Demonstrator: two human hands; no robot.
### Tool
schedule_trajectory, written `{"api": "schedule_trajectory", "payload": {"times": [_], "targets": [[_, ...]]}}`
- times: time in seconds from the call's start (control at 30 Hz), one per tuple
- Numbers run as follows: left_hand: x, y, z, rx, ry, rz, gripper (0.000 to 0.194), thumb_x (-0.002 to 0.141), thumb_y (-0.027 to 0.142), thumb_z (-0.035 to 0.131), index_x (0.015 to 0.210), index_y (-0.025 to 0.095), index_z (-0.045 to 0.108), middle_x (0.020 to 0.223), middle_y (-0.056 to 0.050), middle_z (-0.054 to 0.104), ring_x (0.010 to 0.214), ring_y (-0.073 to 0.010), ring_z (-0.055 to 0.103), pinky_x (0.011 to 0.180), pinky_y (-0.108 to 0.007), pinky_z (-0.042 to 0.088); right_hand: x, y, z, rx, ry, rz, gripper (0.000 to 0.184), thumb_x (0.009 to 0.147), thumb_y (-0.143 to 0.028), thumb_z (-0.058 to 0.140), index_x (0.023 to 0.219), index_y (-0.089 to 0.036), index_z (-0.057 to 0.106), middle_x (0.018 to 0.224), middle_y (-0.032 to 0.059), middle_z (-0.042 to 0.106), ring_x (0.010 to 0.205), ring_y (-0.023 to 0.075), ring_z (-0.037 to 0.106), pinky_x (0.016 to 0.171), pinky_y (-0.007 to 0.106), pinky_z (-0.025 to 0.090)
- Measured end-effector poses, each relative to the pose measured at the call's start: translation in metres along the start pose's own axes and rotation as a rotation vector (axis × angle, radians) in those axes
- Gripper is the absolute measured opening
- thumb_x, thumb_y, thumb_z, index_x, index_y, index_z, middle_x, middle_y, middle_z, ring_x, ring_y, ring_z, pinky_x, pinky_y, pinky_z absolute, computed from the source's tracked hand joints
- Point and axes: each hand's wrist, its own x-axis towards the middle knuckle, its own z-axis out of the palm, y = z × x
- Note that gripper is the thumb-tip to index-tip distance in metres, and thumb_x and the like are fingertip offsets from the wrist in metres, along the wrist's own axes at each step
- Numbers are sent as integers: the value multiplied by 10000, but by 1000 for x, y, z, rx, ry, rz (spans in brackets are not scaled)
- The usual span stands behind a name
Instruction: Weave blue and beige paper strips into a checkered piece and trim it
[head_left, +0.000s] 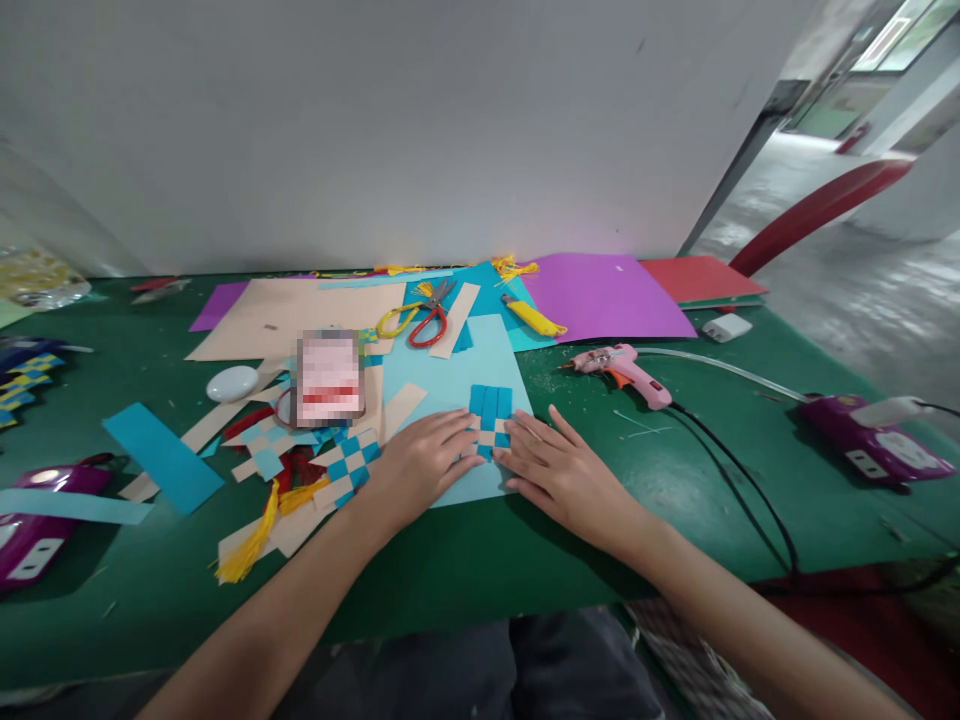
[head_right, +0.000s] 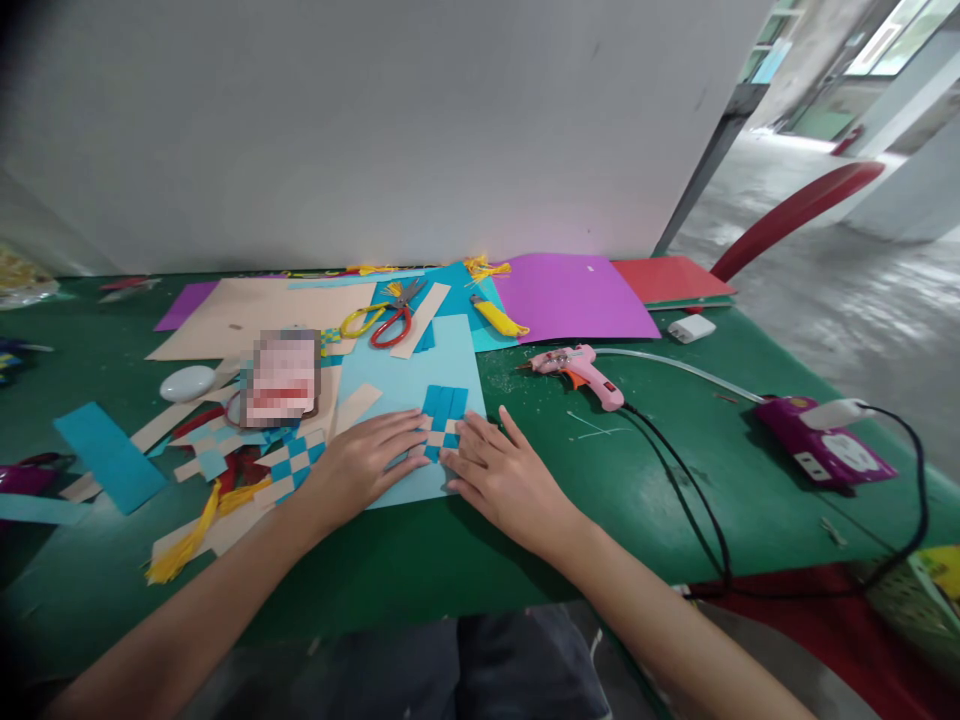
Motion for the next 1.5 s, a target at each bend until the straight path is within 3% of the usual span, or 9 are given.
{"api": "schedule_trajectory", "payload": {"times": [0.37, 0.5, 0.73, 0.87, 1.03, 1.27, 1.5], "targets": [[-2, 3, 3, 9, -1, -55, 306, 921, 317, 510, 1143, 138, 622, 1203, -125, 652, 1175, -258, 570, 966, -432, 511, -2, -2, -3, -2, 6, -27, 335, 933, -319, 502, 1244, -241, 597, 1369, 96, 533, 1354, 275, 374, 1117, 580, 255], [-1, 6, 0, -11, 0, 0, 284, 929, 261, 491, 1161, 150, 610, 1257, -127, 612, 1235, -266, 513, 994, -443, 487, -3, 1, -3, 50, 50, 19, 365, 937, -265, 485, 1295, -234, 545, 1360, 62, 547, 1350, 246, 386, 1126, 548, 274], [5, 10, -3, 22, -14, 130, 208, 917, 181, 488, 1046, 153, 650, 1037, -105, 690, 1023, -242, 617, 888, -426, 523, -5, 3, -6, 111, 104, 71, 264, 927, -214, 486, 1143, -226, 636, 1240, 22, 634, 1240, 217, 497, 1112, 476, 332], [5, 5, -1, 74, -13, 153, 220, 903, 107, 474, 1023, 148, 653, 1043, -102, 690, 1019, -244, 615, 883, -430, 515, -5, 2, -6, 106, 81, 46, 270, 931, -202, 471, 1136, -226, 645, 1193, 40, 650, 1210, 212, 515, 1094, 462, 357], [6, 10, -3, 105, 55, 93, 211, 905, 181, 504, 1052, 125, 644, 1024, -110, 702, 963, -247, 637, 843, -425, 530, -2, -1, -5, 102, 77, 40, 265, 927, -194, 469, 1110, -190, 660, 1160, 75, 647, 1177, 218, 531, 1074, 455, 381], [6, 18, 0, 85, 13, -15, 349, 889, 277, 500, 1184, 122, 602, 1178, -127, 662, 1145, -284, 585, 956, -448, 504, -2, -3, -3, 123, 116, 11, 238, 921, -188, 478, 1061, -170, 670, 1152, 87, 638, 1152, 232, 536, 1039, 456, 418], [4, 15, 6, 80, -9, -44, 351, 890, 256, 486, 1191, 117, 601, 1193, -121, 658, 1156, -272, 585, 935, -427, 530, -1, -3, 0, 164, 96, 17, 243, 912, -173, 487, 1082, -155, 660, 1175, 102, 623, 1182, 240, 513, 996, 423, 467]]}}
